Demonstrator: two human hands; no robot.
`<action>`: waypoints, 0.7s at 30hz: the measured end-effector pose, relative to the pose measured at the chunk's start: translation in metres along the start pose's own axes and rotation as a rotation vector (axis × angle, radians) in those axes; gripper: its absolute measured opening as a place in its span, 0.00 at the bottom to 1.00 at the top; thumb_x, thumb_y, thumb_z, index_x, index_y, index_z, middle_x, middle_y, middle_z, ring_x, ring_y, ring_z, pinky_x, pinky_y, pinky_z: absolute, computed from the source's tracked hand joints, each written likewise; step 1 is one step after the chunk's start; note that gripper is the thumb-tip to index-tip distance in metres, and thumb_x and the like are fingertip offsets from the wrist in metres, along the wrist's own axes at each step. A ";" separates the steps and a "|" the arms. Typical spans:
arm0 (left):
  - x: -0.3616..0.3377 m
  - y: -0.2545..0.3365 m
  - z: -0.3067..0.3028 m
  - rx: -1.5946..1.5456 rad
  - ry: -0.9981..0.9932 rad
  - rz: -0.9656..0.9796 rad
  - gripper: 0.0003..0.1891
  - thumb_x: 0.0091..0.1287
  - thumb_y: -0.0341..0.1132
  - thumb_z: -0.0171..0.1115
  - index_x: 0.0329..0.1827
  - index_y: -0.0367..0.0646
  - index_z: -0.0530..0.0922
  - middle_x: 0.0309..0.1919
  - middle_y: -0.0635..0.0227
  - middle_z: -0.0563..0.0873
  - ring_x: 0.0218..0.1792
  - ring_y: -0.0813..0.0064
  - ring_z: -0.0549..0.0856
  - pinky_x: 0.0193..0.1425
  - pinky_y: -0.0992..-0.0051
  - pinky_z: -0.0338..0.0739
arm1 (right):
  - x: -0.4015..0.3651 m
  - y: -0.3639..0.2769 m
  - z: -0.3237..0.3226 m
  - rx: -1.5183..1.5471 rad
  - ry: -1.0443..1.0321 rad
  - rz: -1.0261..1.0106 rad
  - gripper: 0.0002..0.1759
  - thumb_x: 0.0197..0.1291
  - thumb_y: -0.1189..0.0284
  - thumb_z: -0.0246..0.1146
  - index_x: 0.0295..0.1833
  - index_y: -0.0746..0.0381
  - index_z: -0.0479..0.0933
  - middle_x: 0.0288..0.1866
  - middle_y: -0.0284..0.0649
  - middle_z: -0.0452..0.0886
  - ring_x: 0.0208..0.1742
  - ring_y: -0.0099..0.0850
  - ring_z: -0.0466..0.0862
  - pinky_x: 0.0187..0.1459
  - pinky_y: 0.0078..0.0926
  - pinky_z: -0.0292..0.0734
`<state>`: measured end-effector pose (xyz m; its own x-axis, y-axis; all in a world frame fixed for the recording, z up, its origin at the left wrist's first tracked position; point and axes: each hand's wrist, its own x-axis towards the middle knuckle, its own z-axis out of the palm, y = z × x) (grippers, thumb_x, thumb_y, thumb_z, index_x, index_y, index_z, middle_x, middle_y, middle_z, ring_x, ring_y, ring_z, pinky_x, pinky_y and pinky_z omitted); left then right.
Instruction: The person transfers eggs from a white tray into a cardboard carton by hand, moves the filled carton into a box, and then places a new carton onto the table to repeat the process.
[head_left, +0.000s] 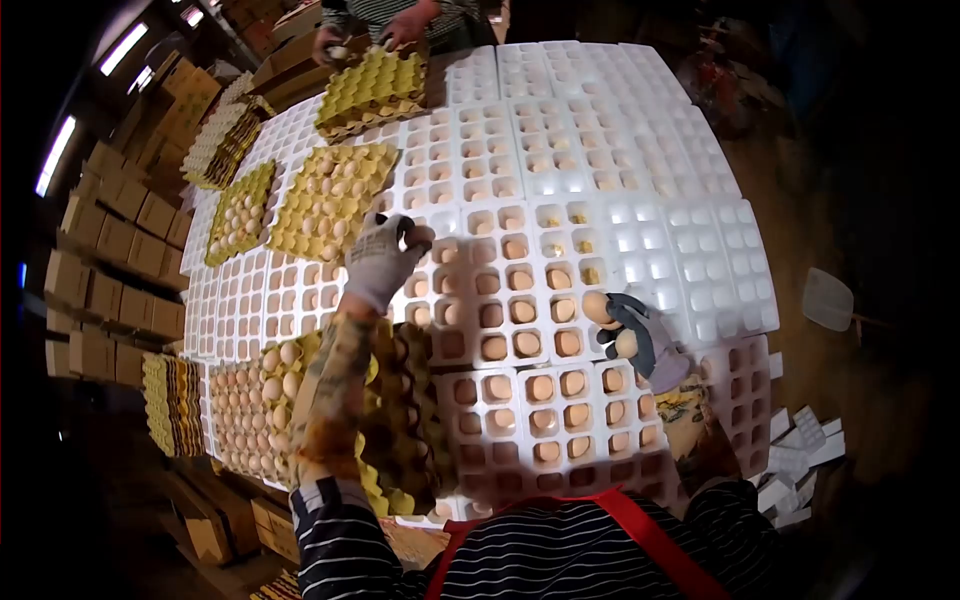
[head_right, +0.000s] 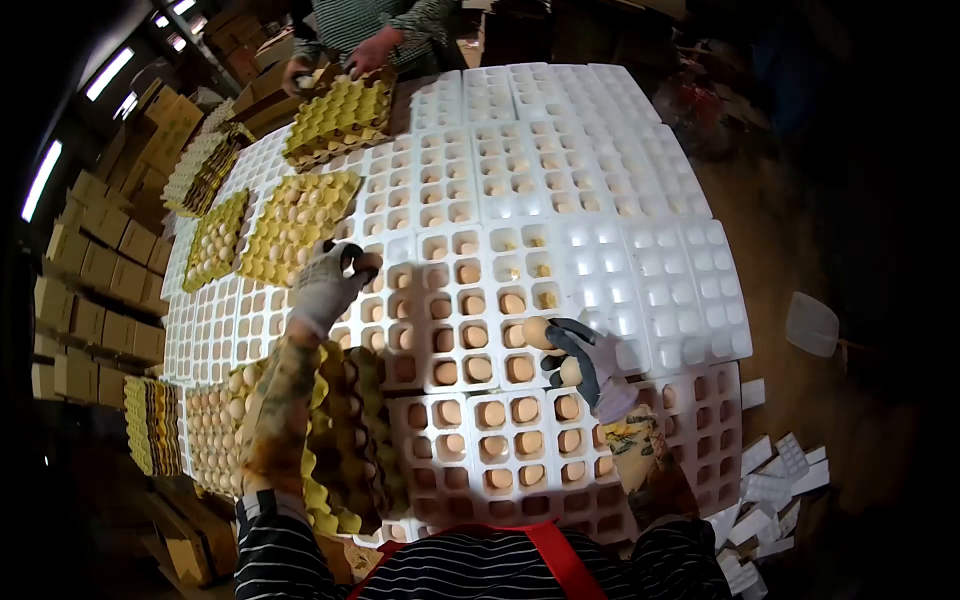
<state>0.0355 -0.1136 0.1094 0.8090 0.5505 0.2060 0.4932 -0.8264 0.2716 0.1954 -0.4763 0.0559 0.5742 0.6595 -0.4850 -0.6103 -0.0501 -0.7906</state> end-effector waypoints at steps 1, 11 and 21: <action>0.033 -0.013 0.041 0.023 -0.035 -0.120 0.18 0.59 0.47 0.72 0.46 0.47 0.84 0.42 0.56 0.84 0.49 0.53 0.84 0.55 0.55 0.79 | 0.004 -0.011 0.002 -0.082 0.057 -0.007 0.23 0.64 0.67 0.71 0.59 0.69 0.79 0.40 0.39 0.85 0.31 0.26 0.85 0.24 0.21 0.80; 0.073 0.051 0.137 -0.125 -0.107 -0.008 0.21 0.64 0.42 0.63 0.59 0.48 0.81 0.47 0.57 0.85 0.48 0.55 0.86 0.54 0.60 0.80 | 0.155 -0.049 0.018 -1.244 0.249 -0.451 0.31 0.51 0.51 0.73 0.60 0.52 0.80 0.61 0.47 0.77 0.56 0.46 0.83 0.57 0.42 0.78; 0.076 0.134 0.174 -0.106 -0.297 0.232 0.22 0.66 0.42 0.66 0.62 0.46 0.79 0.47 0.62 0.87 0.45 0.57 0.87 0.52 0.64 0.82 | 0.218 -0.059 -0.007 -0.968 0.127 -0.613 0.22 0.65 0.62 0.61 0.64 0.51 0.80 0.51 0.47 0.86 0.51 0.45 0.86 0.55 0.38 0.80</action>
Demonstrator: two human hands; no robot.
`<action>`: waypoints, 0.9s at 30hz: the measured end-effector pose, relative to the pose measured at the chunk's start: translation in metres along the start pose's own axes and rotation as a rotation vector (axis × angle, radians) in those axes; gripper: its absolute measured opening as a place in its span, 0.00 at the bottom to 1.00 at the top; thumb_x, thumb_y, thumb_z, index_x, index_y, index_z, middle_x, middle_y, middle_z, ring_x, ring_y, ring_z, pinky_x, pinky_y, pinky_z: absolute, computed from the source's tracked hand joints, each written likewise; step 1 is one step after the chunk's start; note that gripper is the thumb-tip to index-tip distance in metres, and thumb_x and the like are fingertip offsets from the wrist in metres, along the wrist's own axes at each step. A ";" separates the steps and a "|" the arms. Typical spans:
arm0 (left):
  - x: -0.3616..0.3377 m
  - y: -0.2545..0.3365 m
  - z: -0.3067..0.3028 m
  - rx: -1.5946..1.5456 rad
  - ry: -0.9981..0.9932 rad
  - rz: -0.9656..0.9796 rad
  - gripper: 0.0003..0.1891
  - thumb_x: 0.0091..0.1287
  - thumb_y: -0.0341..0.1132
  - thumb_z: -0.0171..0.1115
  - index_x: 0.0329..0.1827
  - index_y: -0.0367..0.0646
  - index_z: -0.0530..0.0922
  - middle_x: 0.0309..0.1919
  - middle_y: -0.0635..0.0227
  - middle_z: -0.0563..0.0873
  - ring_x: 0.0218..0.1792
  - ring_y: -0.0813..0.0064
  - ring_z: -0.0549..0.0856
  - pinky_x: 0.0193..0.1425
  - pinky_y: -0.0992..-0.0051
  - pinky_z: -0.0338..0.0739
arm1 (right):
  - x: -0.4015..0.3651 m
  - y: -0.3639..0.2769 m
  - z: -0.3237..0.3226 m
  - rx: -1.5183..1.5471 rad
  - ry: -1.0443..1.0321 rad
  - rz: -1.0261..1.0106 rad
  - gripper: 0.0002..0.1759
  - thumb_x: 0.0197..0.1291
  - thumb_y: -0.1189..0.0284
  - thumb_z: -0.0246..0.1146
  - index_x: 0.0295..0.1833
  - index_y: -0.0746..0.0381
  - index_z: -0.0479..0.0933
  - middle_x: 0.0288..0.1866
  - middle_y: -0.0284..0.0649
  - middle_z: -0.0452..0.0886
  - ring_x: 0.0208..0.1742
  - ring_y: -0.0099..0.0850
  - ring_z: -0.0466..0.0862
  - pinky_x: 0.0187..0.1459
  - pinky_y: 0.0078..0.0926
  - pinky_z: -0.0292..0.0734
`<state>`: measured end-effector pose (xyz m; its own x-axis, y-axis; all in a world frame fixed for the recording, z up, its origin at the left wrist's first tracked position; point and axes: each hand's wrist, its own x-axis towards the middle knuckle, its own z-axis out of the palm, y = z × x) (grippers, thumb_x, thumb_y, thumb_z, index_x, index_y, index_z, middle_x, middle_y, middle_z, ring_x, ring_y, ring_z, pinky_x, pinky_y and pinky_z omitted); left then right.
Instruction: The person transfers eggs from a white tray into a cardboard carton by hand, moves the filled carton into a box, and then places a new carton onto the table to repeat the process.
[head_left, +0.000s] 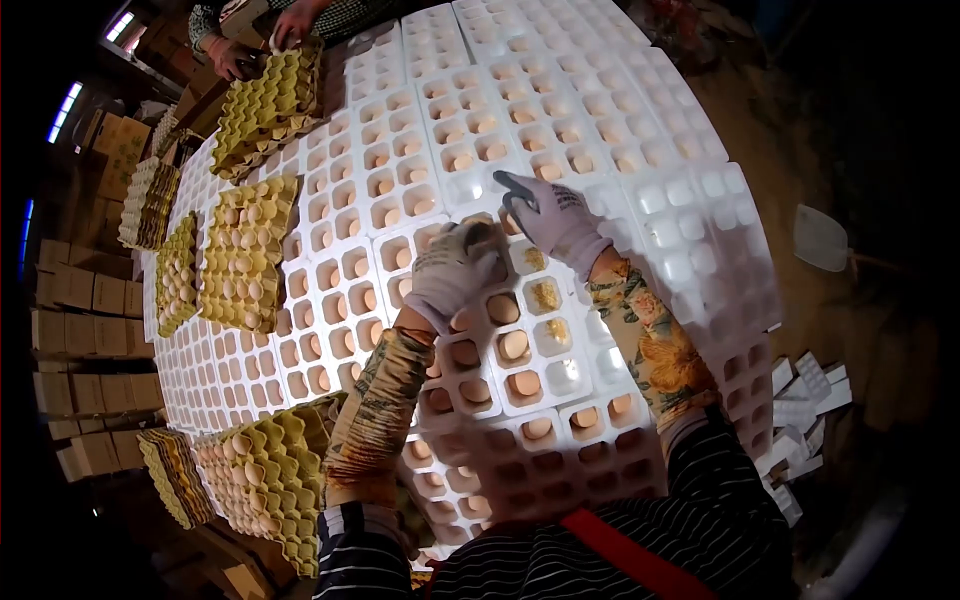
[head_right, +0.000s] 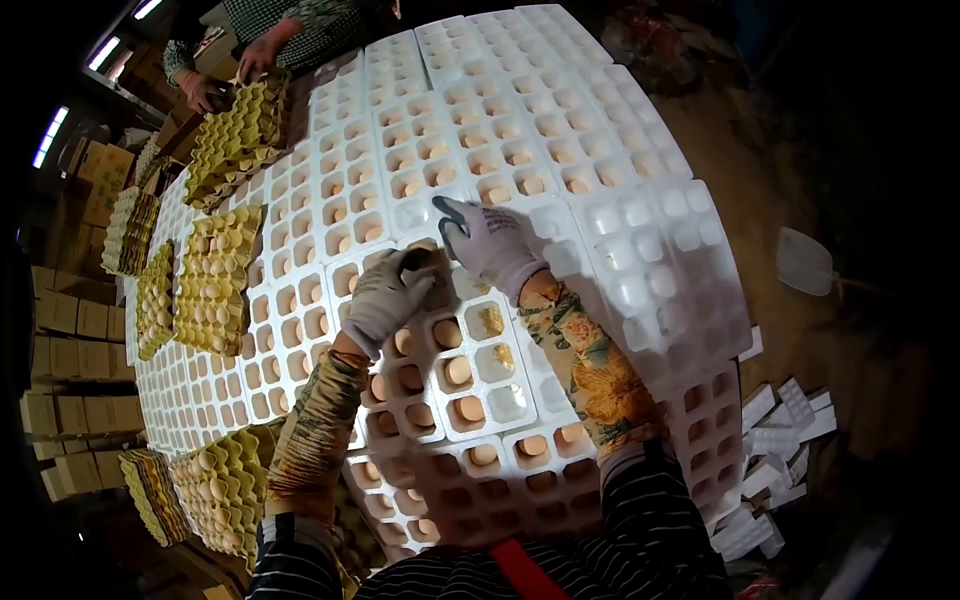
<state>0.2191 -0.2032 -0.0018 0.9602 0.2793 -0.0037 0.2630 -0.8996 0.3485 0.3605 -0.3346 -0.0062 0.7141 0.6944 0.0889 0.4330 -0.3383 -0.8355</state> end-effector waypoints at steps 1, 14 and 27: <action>-0.001 0.005 0.000 -0.630 0.037 -0.219 0.20 0.69 0.39 0.64 0.62 0.45 0.80 0.47 0.65 0.87 0.42 0.64 0.87 0.49 0.69 0.82 | 0.001 0.004 0.003 0.076 0.084 -0.052 0.19 0.70 0.67 0.58 0.64 0.55 0.81 0.48 0.44 0.89 0.40 0.38 0.87 0.44 0.30 0.81; -0.130 0.109 0.007 -0.696 0.355 -0.104 0.29 0.67 0.28 0.61 0.73 0.40 0.69 0.68 0.50 0.74 0.70 0.52 0.72 0.75 0.60 0.65 | -0.048 -0.037 0.007 -0.042 0.332 -0.036 0.18 0.64 0.74 0.59 0.59 0.60 0.81 0.49 0.41 0.86 0.46 0.35 0.83 0.54 0.36 0.77; -0.523 0.011 -0.164 0.095 0.809 -0.807 0.26 0.59 0.30 0.70 0.64 0.46 0.80 0.65 0.52 0.76 0.67 0.48 0.74 0.72 0.57 0.68 | -0.023 -0.061 0.079 -1.273 -0.080 -0.309 0.26 0.63 0.49 0.60 0.61 0.51 0.82 0.75 0.46 0.67 0.77 0.48 0.62 0.76 0.64 0.43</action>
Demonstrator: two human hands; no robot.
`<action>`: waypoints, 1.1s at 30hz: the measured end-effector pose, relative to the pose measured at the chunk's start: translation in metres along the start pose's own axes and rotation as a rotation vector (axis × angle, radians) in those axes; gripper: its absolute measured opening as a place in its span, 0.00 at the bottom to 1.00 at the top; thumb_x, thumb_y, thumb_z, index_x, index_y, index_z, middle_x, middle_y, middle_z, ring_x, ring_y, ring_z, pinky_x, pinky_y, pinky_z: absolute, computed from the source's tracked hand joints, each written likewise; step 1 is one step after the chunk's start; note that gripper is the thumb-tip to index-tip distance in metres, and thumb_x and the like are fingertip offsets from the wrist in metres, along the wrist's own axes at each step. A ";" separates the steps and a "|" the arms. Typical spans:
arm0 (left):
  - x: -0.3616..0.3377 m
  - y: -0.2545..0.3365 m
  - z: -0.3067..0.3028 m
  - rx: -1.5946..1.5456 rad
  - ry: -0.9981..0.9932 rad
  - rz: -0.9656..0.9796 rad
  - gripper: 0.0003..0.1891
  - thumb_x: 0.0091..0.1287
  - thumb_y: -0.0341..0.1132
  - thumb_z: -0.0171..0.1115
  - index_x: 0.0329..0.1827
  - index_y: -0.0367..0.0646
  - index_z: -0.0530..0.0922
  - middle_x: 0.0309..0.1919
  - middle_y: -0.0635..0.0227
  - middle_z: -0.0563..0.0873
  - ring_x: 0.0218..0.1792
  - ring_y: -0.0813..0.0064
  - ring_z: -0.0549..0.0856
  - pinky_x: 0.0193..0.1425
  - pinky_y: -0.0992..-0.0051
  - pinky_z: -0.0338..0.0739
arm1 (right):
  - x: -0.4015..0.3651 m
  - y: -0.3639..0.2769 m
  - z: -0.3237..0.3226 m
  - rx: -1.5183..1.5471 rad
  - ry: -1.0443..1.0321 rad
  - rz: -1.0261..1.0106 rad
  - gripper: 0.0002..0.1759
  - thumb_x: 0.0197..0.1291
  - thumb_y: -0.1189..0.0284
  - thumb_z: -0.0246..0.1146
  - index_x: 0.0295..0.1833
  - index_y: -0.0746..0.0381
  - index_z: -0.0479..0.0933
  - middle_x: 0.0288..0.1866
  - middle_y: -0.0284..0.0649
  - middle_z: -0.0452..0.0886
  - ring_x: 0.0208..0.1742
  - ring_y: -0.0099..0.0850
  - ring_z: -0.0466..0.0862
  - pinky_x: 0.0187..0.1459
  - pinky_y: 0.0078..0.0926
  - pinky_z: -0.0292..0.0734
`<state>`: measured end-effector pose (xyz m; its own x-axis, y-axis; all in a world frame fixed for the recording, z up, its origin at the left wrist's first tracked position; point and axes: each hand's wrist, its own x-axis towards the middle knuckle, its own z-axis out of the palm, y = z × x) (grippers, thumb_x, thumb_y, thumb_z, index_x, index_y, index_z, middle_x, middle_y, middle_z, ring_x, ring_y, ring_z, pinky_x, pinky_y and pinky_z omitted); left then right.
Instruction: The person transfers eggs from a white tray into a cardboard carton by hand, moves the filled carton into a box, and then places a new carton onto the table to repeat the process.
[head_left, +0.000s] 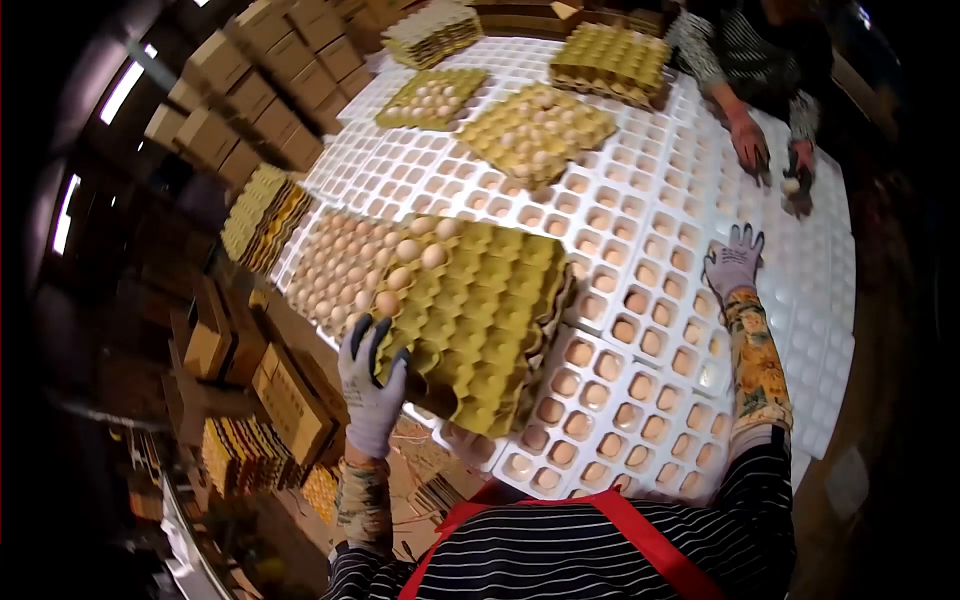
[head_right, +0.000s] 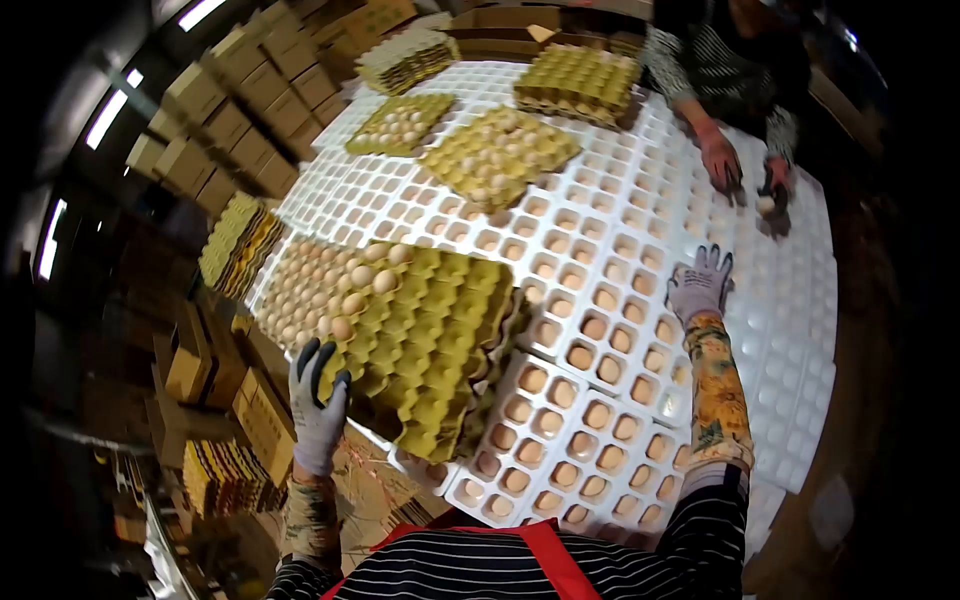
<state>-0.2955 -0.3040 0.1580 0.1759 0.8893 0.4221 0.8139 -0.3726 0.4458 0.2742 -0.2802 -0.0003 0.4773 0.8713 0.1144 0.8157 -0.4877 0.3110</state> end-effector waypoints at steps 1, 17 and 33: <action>0.002 -0.033 -0.007 0.035 0.072 -0.009 0.26 0.58 0.31 0.71 0.63 0.46 0.80 0.60 0.52 0.80 0.63 0.49 0.77 0.69 0.58 0.71 | -0.004 -0.013 -0.041 0.060 -0.126 0.052 0.26 0.61 0.49 0.61 0.61 0.49 0.82 0.75 0.45 0.67 0.77 0.48 0.61 0.76 0.64 0.44; 0.147 -0.106 0.052 0.231 -0.625 -0.200 0.32 0.56 0.62 0.67 0.53 0.45 0.83 0.54 0.54 0.87 0.55 0.55 0.86 0.59 0.56 0.78 | -0.046 -0.346 -0.250 1.576 -0.508 -0.350 0.19 0.63 0.59 0.61 0.49 0.62 0.83 0.45 0.41 0.87 0.43 0.36 0.88 0.45 0.34 0.85; 0.100 -0.160 -0.017 0.176 -0.558 0.404 0.37 0.58 0.34 0.71 0.73 0.53 0.67 0.63 0.57 0.78 0.48 0.55 0.87 0.49 0.62 0.82 | -0.013 -0.339 -0.252 2.124 -0.756 -0.264 0.24 0.65 0.67 0.66 0.66 0.57 0.78 0.43 0.37 0.85 0.36 0.24 0.84 0.33 0.20 0.80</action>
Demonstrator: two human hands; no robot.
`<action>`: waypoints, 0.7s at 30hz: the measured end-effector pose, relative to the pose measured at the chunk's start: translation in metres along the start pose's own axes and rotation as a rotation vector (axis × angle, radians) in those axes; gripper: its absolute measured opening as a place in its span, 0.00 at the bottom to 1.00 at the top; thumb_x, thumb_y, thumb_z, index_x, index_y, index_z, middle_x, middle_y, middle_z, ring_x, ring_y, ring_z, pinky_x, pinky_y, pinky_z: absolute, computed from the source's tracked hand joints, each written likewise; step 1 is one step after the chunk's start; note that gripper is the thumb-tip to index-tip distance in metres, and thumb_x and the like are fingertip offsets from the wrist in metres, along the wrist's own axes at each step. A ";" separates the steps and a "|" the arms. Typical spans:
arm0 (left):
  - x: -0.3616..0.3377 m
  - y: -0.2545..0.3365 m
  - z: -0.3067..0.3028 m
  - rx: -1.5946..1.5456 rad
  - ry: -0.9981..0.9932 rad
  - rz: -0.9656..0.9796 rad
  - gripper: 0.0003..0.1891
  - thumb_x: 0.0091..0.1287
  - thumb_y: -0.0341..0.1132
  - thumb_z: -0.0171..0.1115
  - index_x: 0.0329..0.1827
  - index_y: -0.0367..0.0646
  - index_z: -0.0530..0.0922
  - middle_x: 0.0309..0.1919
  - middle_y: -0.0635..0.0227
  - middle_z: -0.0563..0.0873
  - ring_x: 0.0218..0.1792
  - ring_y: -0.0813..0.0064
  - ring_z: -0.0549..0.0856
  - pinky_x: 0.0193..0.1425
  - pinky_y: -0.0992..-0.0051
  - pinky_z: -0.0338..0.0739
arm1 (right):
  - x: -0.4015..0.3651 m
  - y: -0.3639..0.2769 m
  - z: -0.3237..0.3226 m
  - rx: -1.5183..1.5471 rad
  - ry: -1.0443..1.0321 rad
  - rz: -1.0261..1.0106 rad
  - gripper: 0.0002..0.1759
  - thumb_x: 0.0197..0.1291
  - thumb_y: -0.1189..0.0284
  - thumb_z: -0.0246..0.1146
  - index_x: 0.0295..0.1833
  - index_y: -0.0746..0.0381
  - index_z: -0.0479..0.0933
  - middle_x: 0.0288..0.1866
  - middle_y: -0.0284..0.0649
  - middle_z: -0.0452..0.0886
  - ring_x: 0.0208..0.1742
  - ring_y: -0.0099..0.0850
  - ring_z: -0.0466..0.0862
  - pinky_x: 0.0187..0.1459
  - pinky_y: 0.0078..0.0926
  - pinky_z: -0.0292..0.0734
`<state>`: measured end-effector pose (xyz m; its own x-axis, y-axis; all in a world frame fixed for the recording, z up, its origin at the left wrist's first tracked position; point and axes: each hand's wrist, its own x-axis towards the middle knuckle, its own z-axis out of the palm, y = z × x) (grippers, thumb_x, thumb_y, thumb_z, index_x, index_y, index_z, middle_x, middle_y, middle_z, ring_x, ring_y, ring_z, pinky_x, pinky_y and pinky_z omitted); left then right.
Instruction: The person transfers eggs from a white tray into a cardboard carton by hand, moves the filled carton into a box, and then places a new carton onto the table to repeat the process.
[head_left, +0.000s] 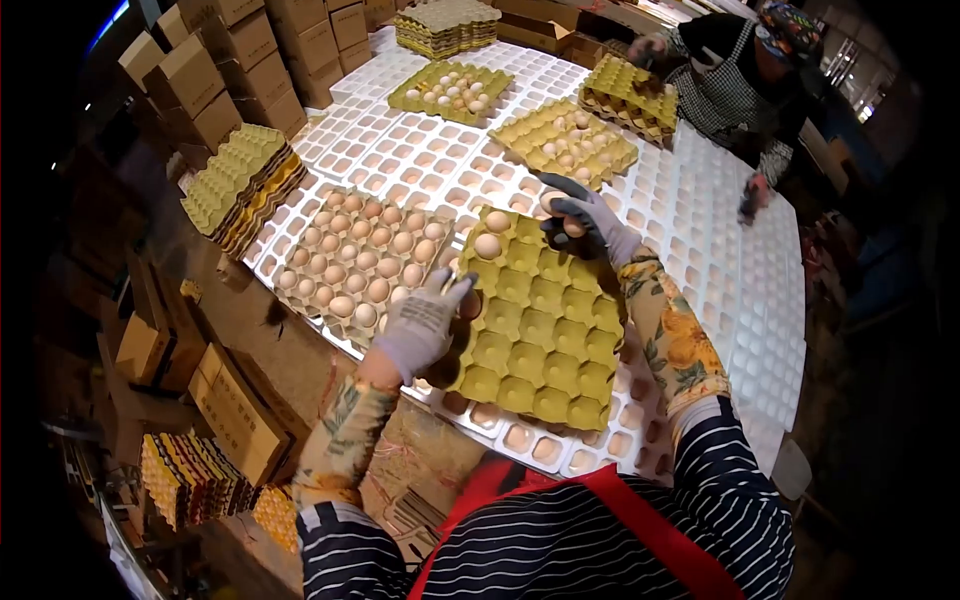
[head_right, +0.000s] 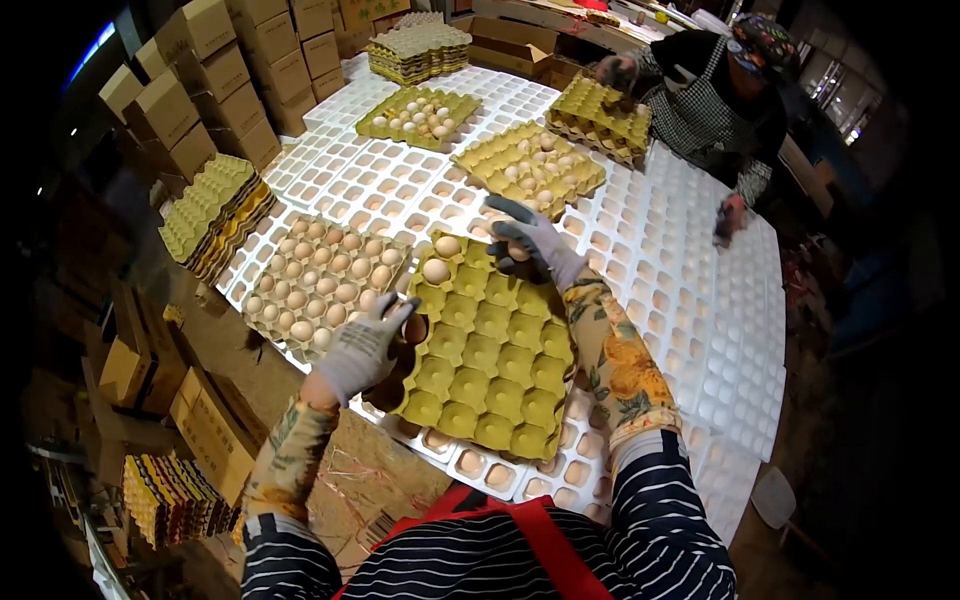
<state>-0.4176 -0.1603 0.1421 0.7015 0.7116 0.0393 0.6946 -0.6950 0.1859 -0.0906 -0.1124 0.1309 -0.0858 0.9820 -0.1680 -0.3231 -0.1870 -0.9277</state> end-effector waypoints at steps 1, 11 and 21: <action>0.001 0.001 0.008 -0.021 0.000 0.048 0.36 0.58 0.34 0.72 0.71 0.52 0.68 0.61 0.57 0.79 0.49 0.55 0.86 0.50 0.62 0.82 | 0.017 0.000 -0.007 -0.374 -0.143 -0.044 0.29 0.62 0.72 0.67 0.70 0.54 0.75 0.51 0.39 0.81 0.44 0.28 0.85 0.39 0.23 0.83; 0.011 -0.032 0.004 -1.666 0.149 -0.202 0.37 0.61 0.33 0.68 0.76 0.43 0.65 0.62 0.61 0.80 0.57 0.69 0.83 0.53 0.75 0.83 | 0.048 -0.024 0.076 -2.111 -0.338 -0.532 0.07 0.58 0.69 0.68 0.44 0.52 0.83 0.57 0.41 0.75 0.57 0.40 0.82 0.49 0.34 0.83; 0.137 -0.006 0.012 0.075 0.007 0.094 0.13 0.58 0.41 0.70 0.44 0.49 0.85 0.49 0.52 0.82 0.45 0.48 0.84 0.49 0.54 0.81 | -0.175 0.050 -0.034 0.365 0.084 -0.201 0.22 0.68 0.65 0.67 0.62 0.63 0.74 0.42 0.37 0.83 0.32 0.27 0.84 0.27 0.26 0.80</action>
<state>-0.3242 -0.0596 0.1349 0.7632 0.6434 0.0597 0.6360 -0.7643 0.1069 -0.0598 -0.2926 0.1026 0.0855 0.9957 -0.0366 -0.6394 0.0267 -0.7684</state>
